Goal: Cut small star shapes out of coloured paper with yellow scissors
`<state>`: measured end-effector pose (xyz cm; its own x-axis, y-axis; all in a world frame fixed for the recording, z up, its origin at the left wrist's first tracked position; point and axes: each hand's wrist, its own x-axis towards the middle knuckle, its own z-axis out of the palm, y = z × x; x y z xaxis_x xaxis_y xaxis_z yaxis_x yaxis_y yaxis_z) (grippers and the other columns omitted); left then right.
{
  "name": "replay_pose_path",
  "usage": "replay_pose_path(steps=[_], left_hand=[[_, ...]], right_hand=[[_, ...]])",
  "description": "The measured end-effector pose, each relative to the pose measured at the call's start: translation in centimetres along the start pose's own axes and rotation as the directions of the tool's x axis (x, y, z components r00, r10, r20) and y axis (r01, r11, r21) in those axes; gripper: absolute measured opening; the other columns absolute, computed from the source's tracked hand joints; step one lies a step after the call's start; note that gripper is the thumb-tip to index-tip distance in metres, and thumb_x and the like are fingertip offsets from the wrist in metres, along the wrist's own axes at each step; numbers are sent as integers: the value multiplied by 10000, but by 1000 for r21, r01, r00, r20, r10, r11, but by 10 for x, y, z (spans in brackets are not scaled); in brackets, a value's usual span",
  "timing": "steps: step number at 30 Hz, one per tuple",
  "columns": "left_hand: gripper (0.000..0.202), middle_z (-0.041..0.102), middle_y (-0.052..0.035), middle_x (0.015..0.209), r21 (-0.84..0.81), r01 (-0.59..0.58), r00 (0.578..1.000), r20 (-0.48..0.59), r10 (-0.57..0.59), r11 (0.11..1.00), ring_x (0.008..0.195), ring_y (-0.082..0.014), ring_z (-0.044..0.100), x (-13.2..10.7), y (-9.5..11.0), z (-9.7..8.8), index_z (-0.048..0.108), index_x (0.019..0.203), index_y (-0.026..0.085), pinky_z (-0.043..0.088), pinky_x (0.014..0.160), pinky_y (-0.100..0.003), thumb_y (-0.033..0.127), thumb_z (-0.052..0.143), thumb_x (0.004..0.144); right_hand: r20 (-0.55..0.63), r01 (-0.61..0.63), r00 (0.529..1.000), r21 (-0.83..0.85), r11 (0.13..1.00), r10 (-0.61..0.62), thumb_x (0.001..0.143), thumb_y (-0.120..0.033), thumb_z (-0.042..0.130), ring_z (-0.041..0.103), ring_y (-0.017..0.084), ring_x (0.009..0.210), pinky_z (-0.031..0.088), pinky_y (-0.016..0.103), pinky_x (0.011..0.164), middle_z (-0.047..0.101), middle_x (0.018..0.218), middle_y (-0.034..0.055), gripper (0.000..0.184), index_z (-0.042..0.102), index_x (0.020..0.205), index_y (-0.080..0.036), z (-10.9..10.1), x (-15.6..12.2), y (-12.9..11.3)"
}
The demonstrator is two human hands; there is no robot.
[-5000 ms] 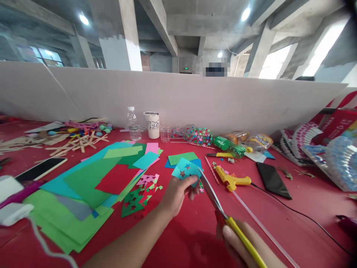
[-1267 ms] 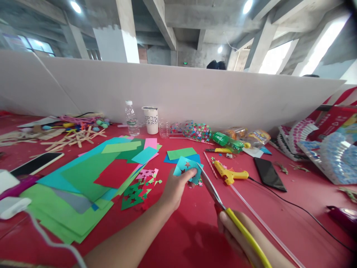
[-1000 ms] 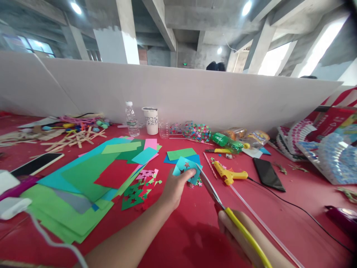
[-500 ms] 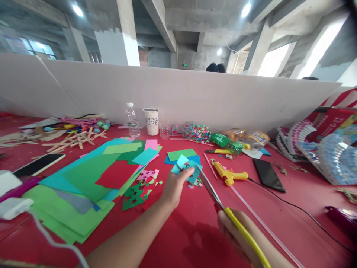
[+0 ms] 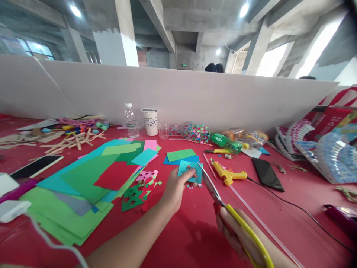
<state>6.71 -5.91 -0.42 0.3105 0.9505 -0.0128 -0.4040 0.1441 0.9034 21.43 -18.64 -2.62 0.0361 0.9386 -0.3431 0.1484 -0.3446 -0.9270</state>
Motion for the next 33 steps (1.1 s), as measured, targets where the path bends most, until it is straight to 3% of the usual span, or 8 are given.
replay_pose_path(steps=[6, 10, 15, 19, 26, 33], left_hand=[[161, 626, -9, 677, -10, -66, 993, -104, 65, 998, 616, -140, 580, -7, -5, 8, 626, 728, 159, 471, 507, -230, 277, 721, 676], [192, 622, -11, 686, -20, -71, 993, -100, 69, 997, 622, -145, 582, -9, -6, 9, 641, 773, 155, 487, 510, -239, 296, 728, 677], [192, 639, -17, 713, 4, -92, 988, -125, 92, 996, 648, -142, 588, -11, -10, 9, 657, 785, 158, 485, 516, -223, 309, 726, 688], [211, 648, -26, 748, 10, -99, 986, -136, 99, 995, 670, -144, 585, -12, -11, 10, 660, 816, 156, 493, 531, -225, 318, 721, 694], [221, 649, -28, 770, -1, -91, 986, -140, 90, 996, 691, -148, 591, -13, -10, 10, 653, 823, 159, 491, 537, -223, 318, 724, 687], [230, 643, -24, 717, 14, -98, 988, -120, 99, 995, 645, -143, 581, -8, -14, 7, 648, 798, 150, 486, 548, -236, 342, 718, 691]], right_hand=[[8, -39, 999, 68, 997, 38, 738, -790, 403, 284, 37, 259, 186, 172, 301, 389, 377, -87, 613, 503, 689, -187, 7, 4, 3], [126, -198, 977, 215, 956, 174, 626, -796, 546, 405, 73, 341, 283, 186, 326, 461, 470, -55, 609, 535, 683, -189, 6, 7, 3], [224, -252, 954, 253, 934, 197, 583, -816, 552, 394, 82, 322, 278, 189, 327, 408, 413, -79, 631, 524, 686, -194, 13, 8, 0], [39, -125, 992, 298, 946, 119, 652, -814, 487, 291, 38, 300, 165, 166, 316, 339, 388, -107, 611, 454, 647, -204, 29, 0, -5], [-105, -98, 986, 270, 958, 130, 591, -819, 545, 226, 30, 371, 150, 167, 357, 258, 453, -110, 634, 393, 600, -203, 38, -5, -14], [-82, -40, 995, 133, 990, 51, 601, -859, 458, 271, 32, 297, 162, 178, 308, 316, 388, -109, 650, 361, 587, -217, 32, -4, -18]])
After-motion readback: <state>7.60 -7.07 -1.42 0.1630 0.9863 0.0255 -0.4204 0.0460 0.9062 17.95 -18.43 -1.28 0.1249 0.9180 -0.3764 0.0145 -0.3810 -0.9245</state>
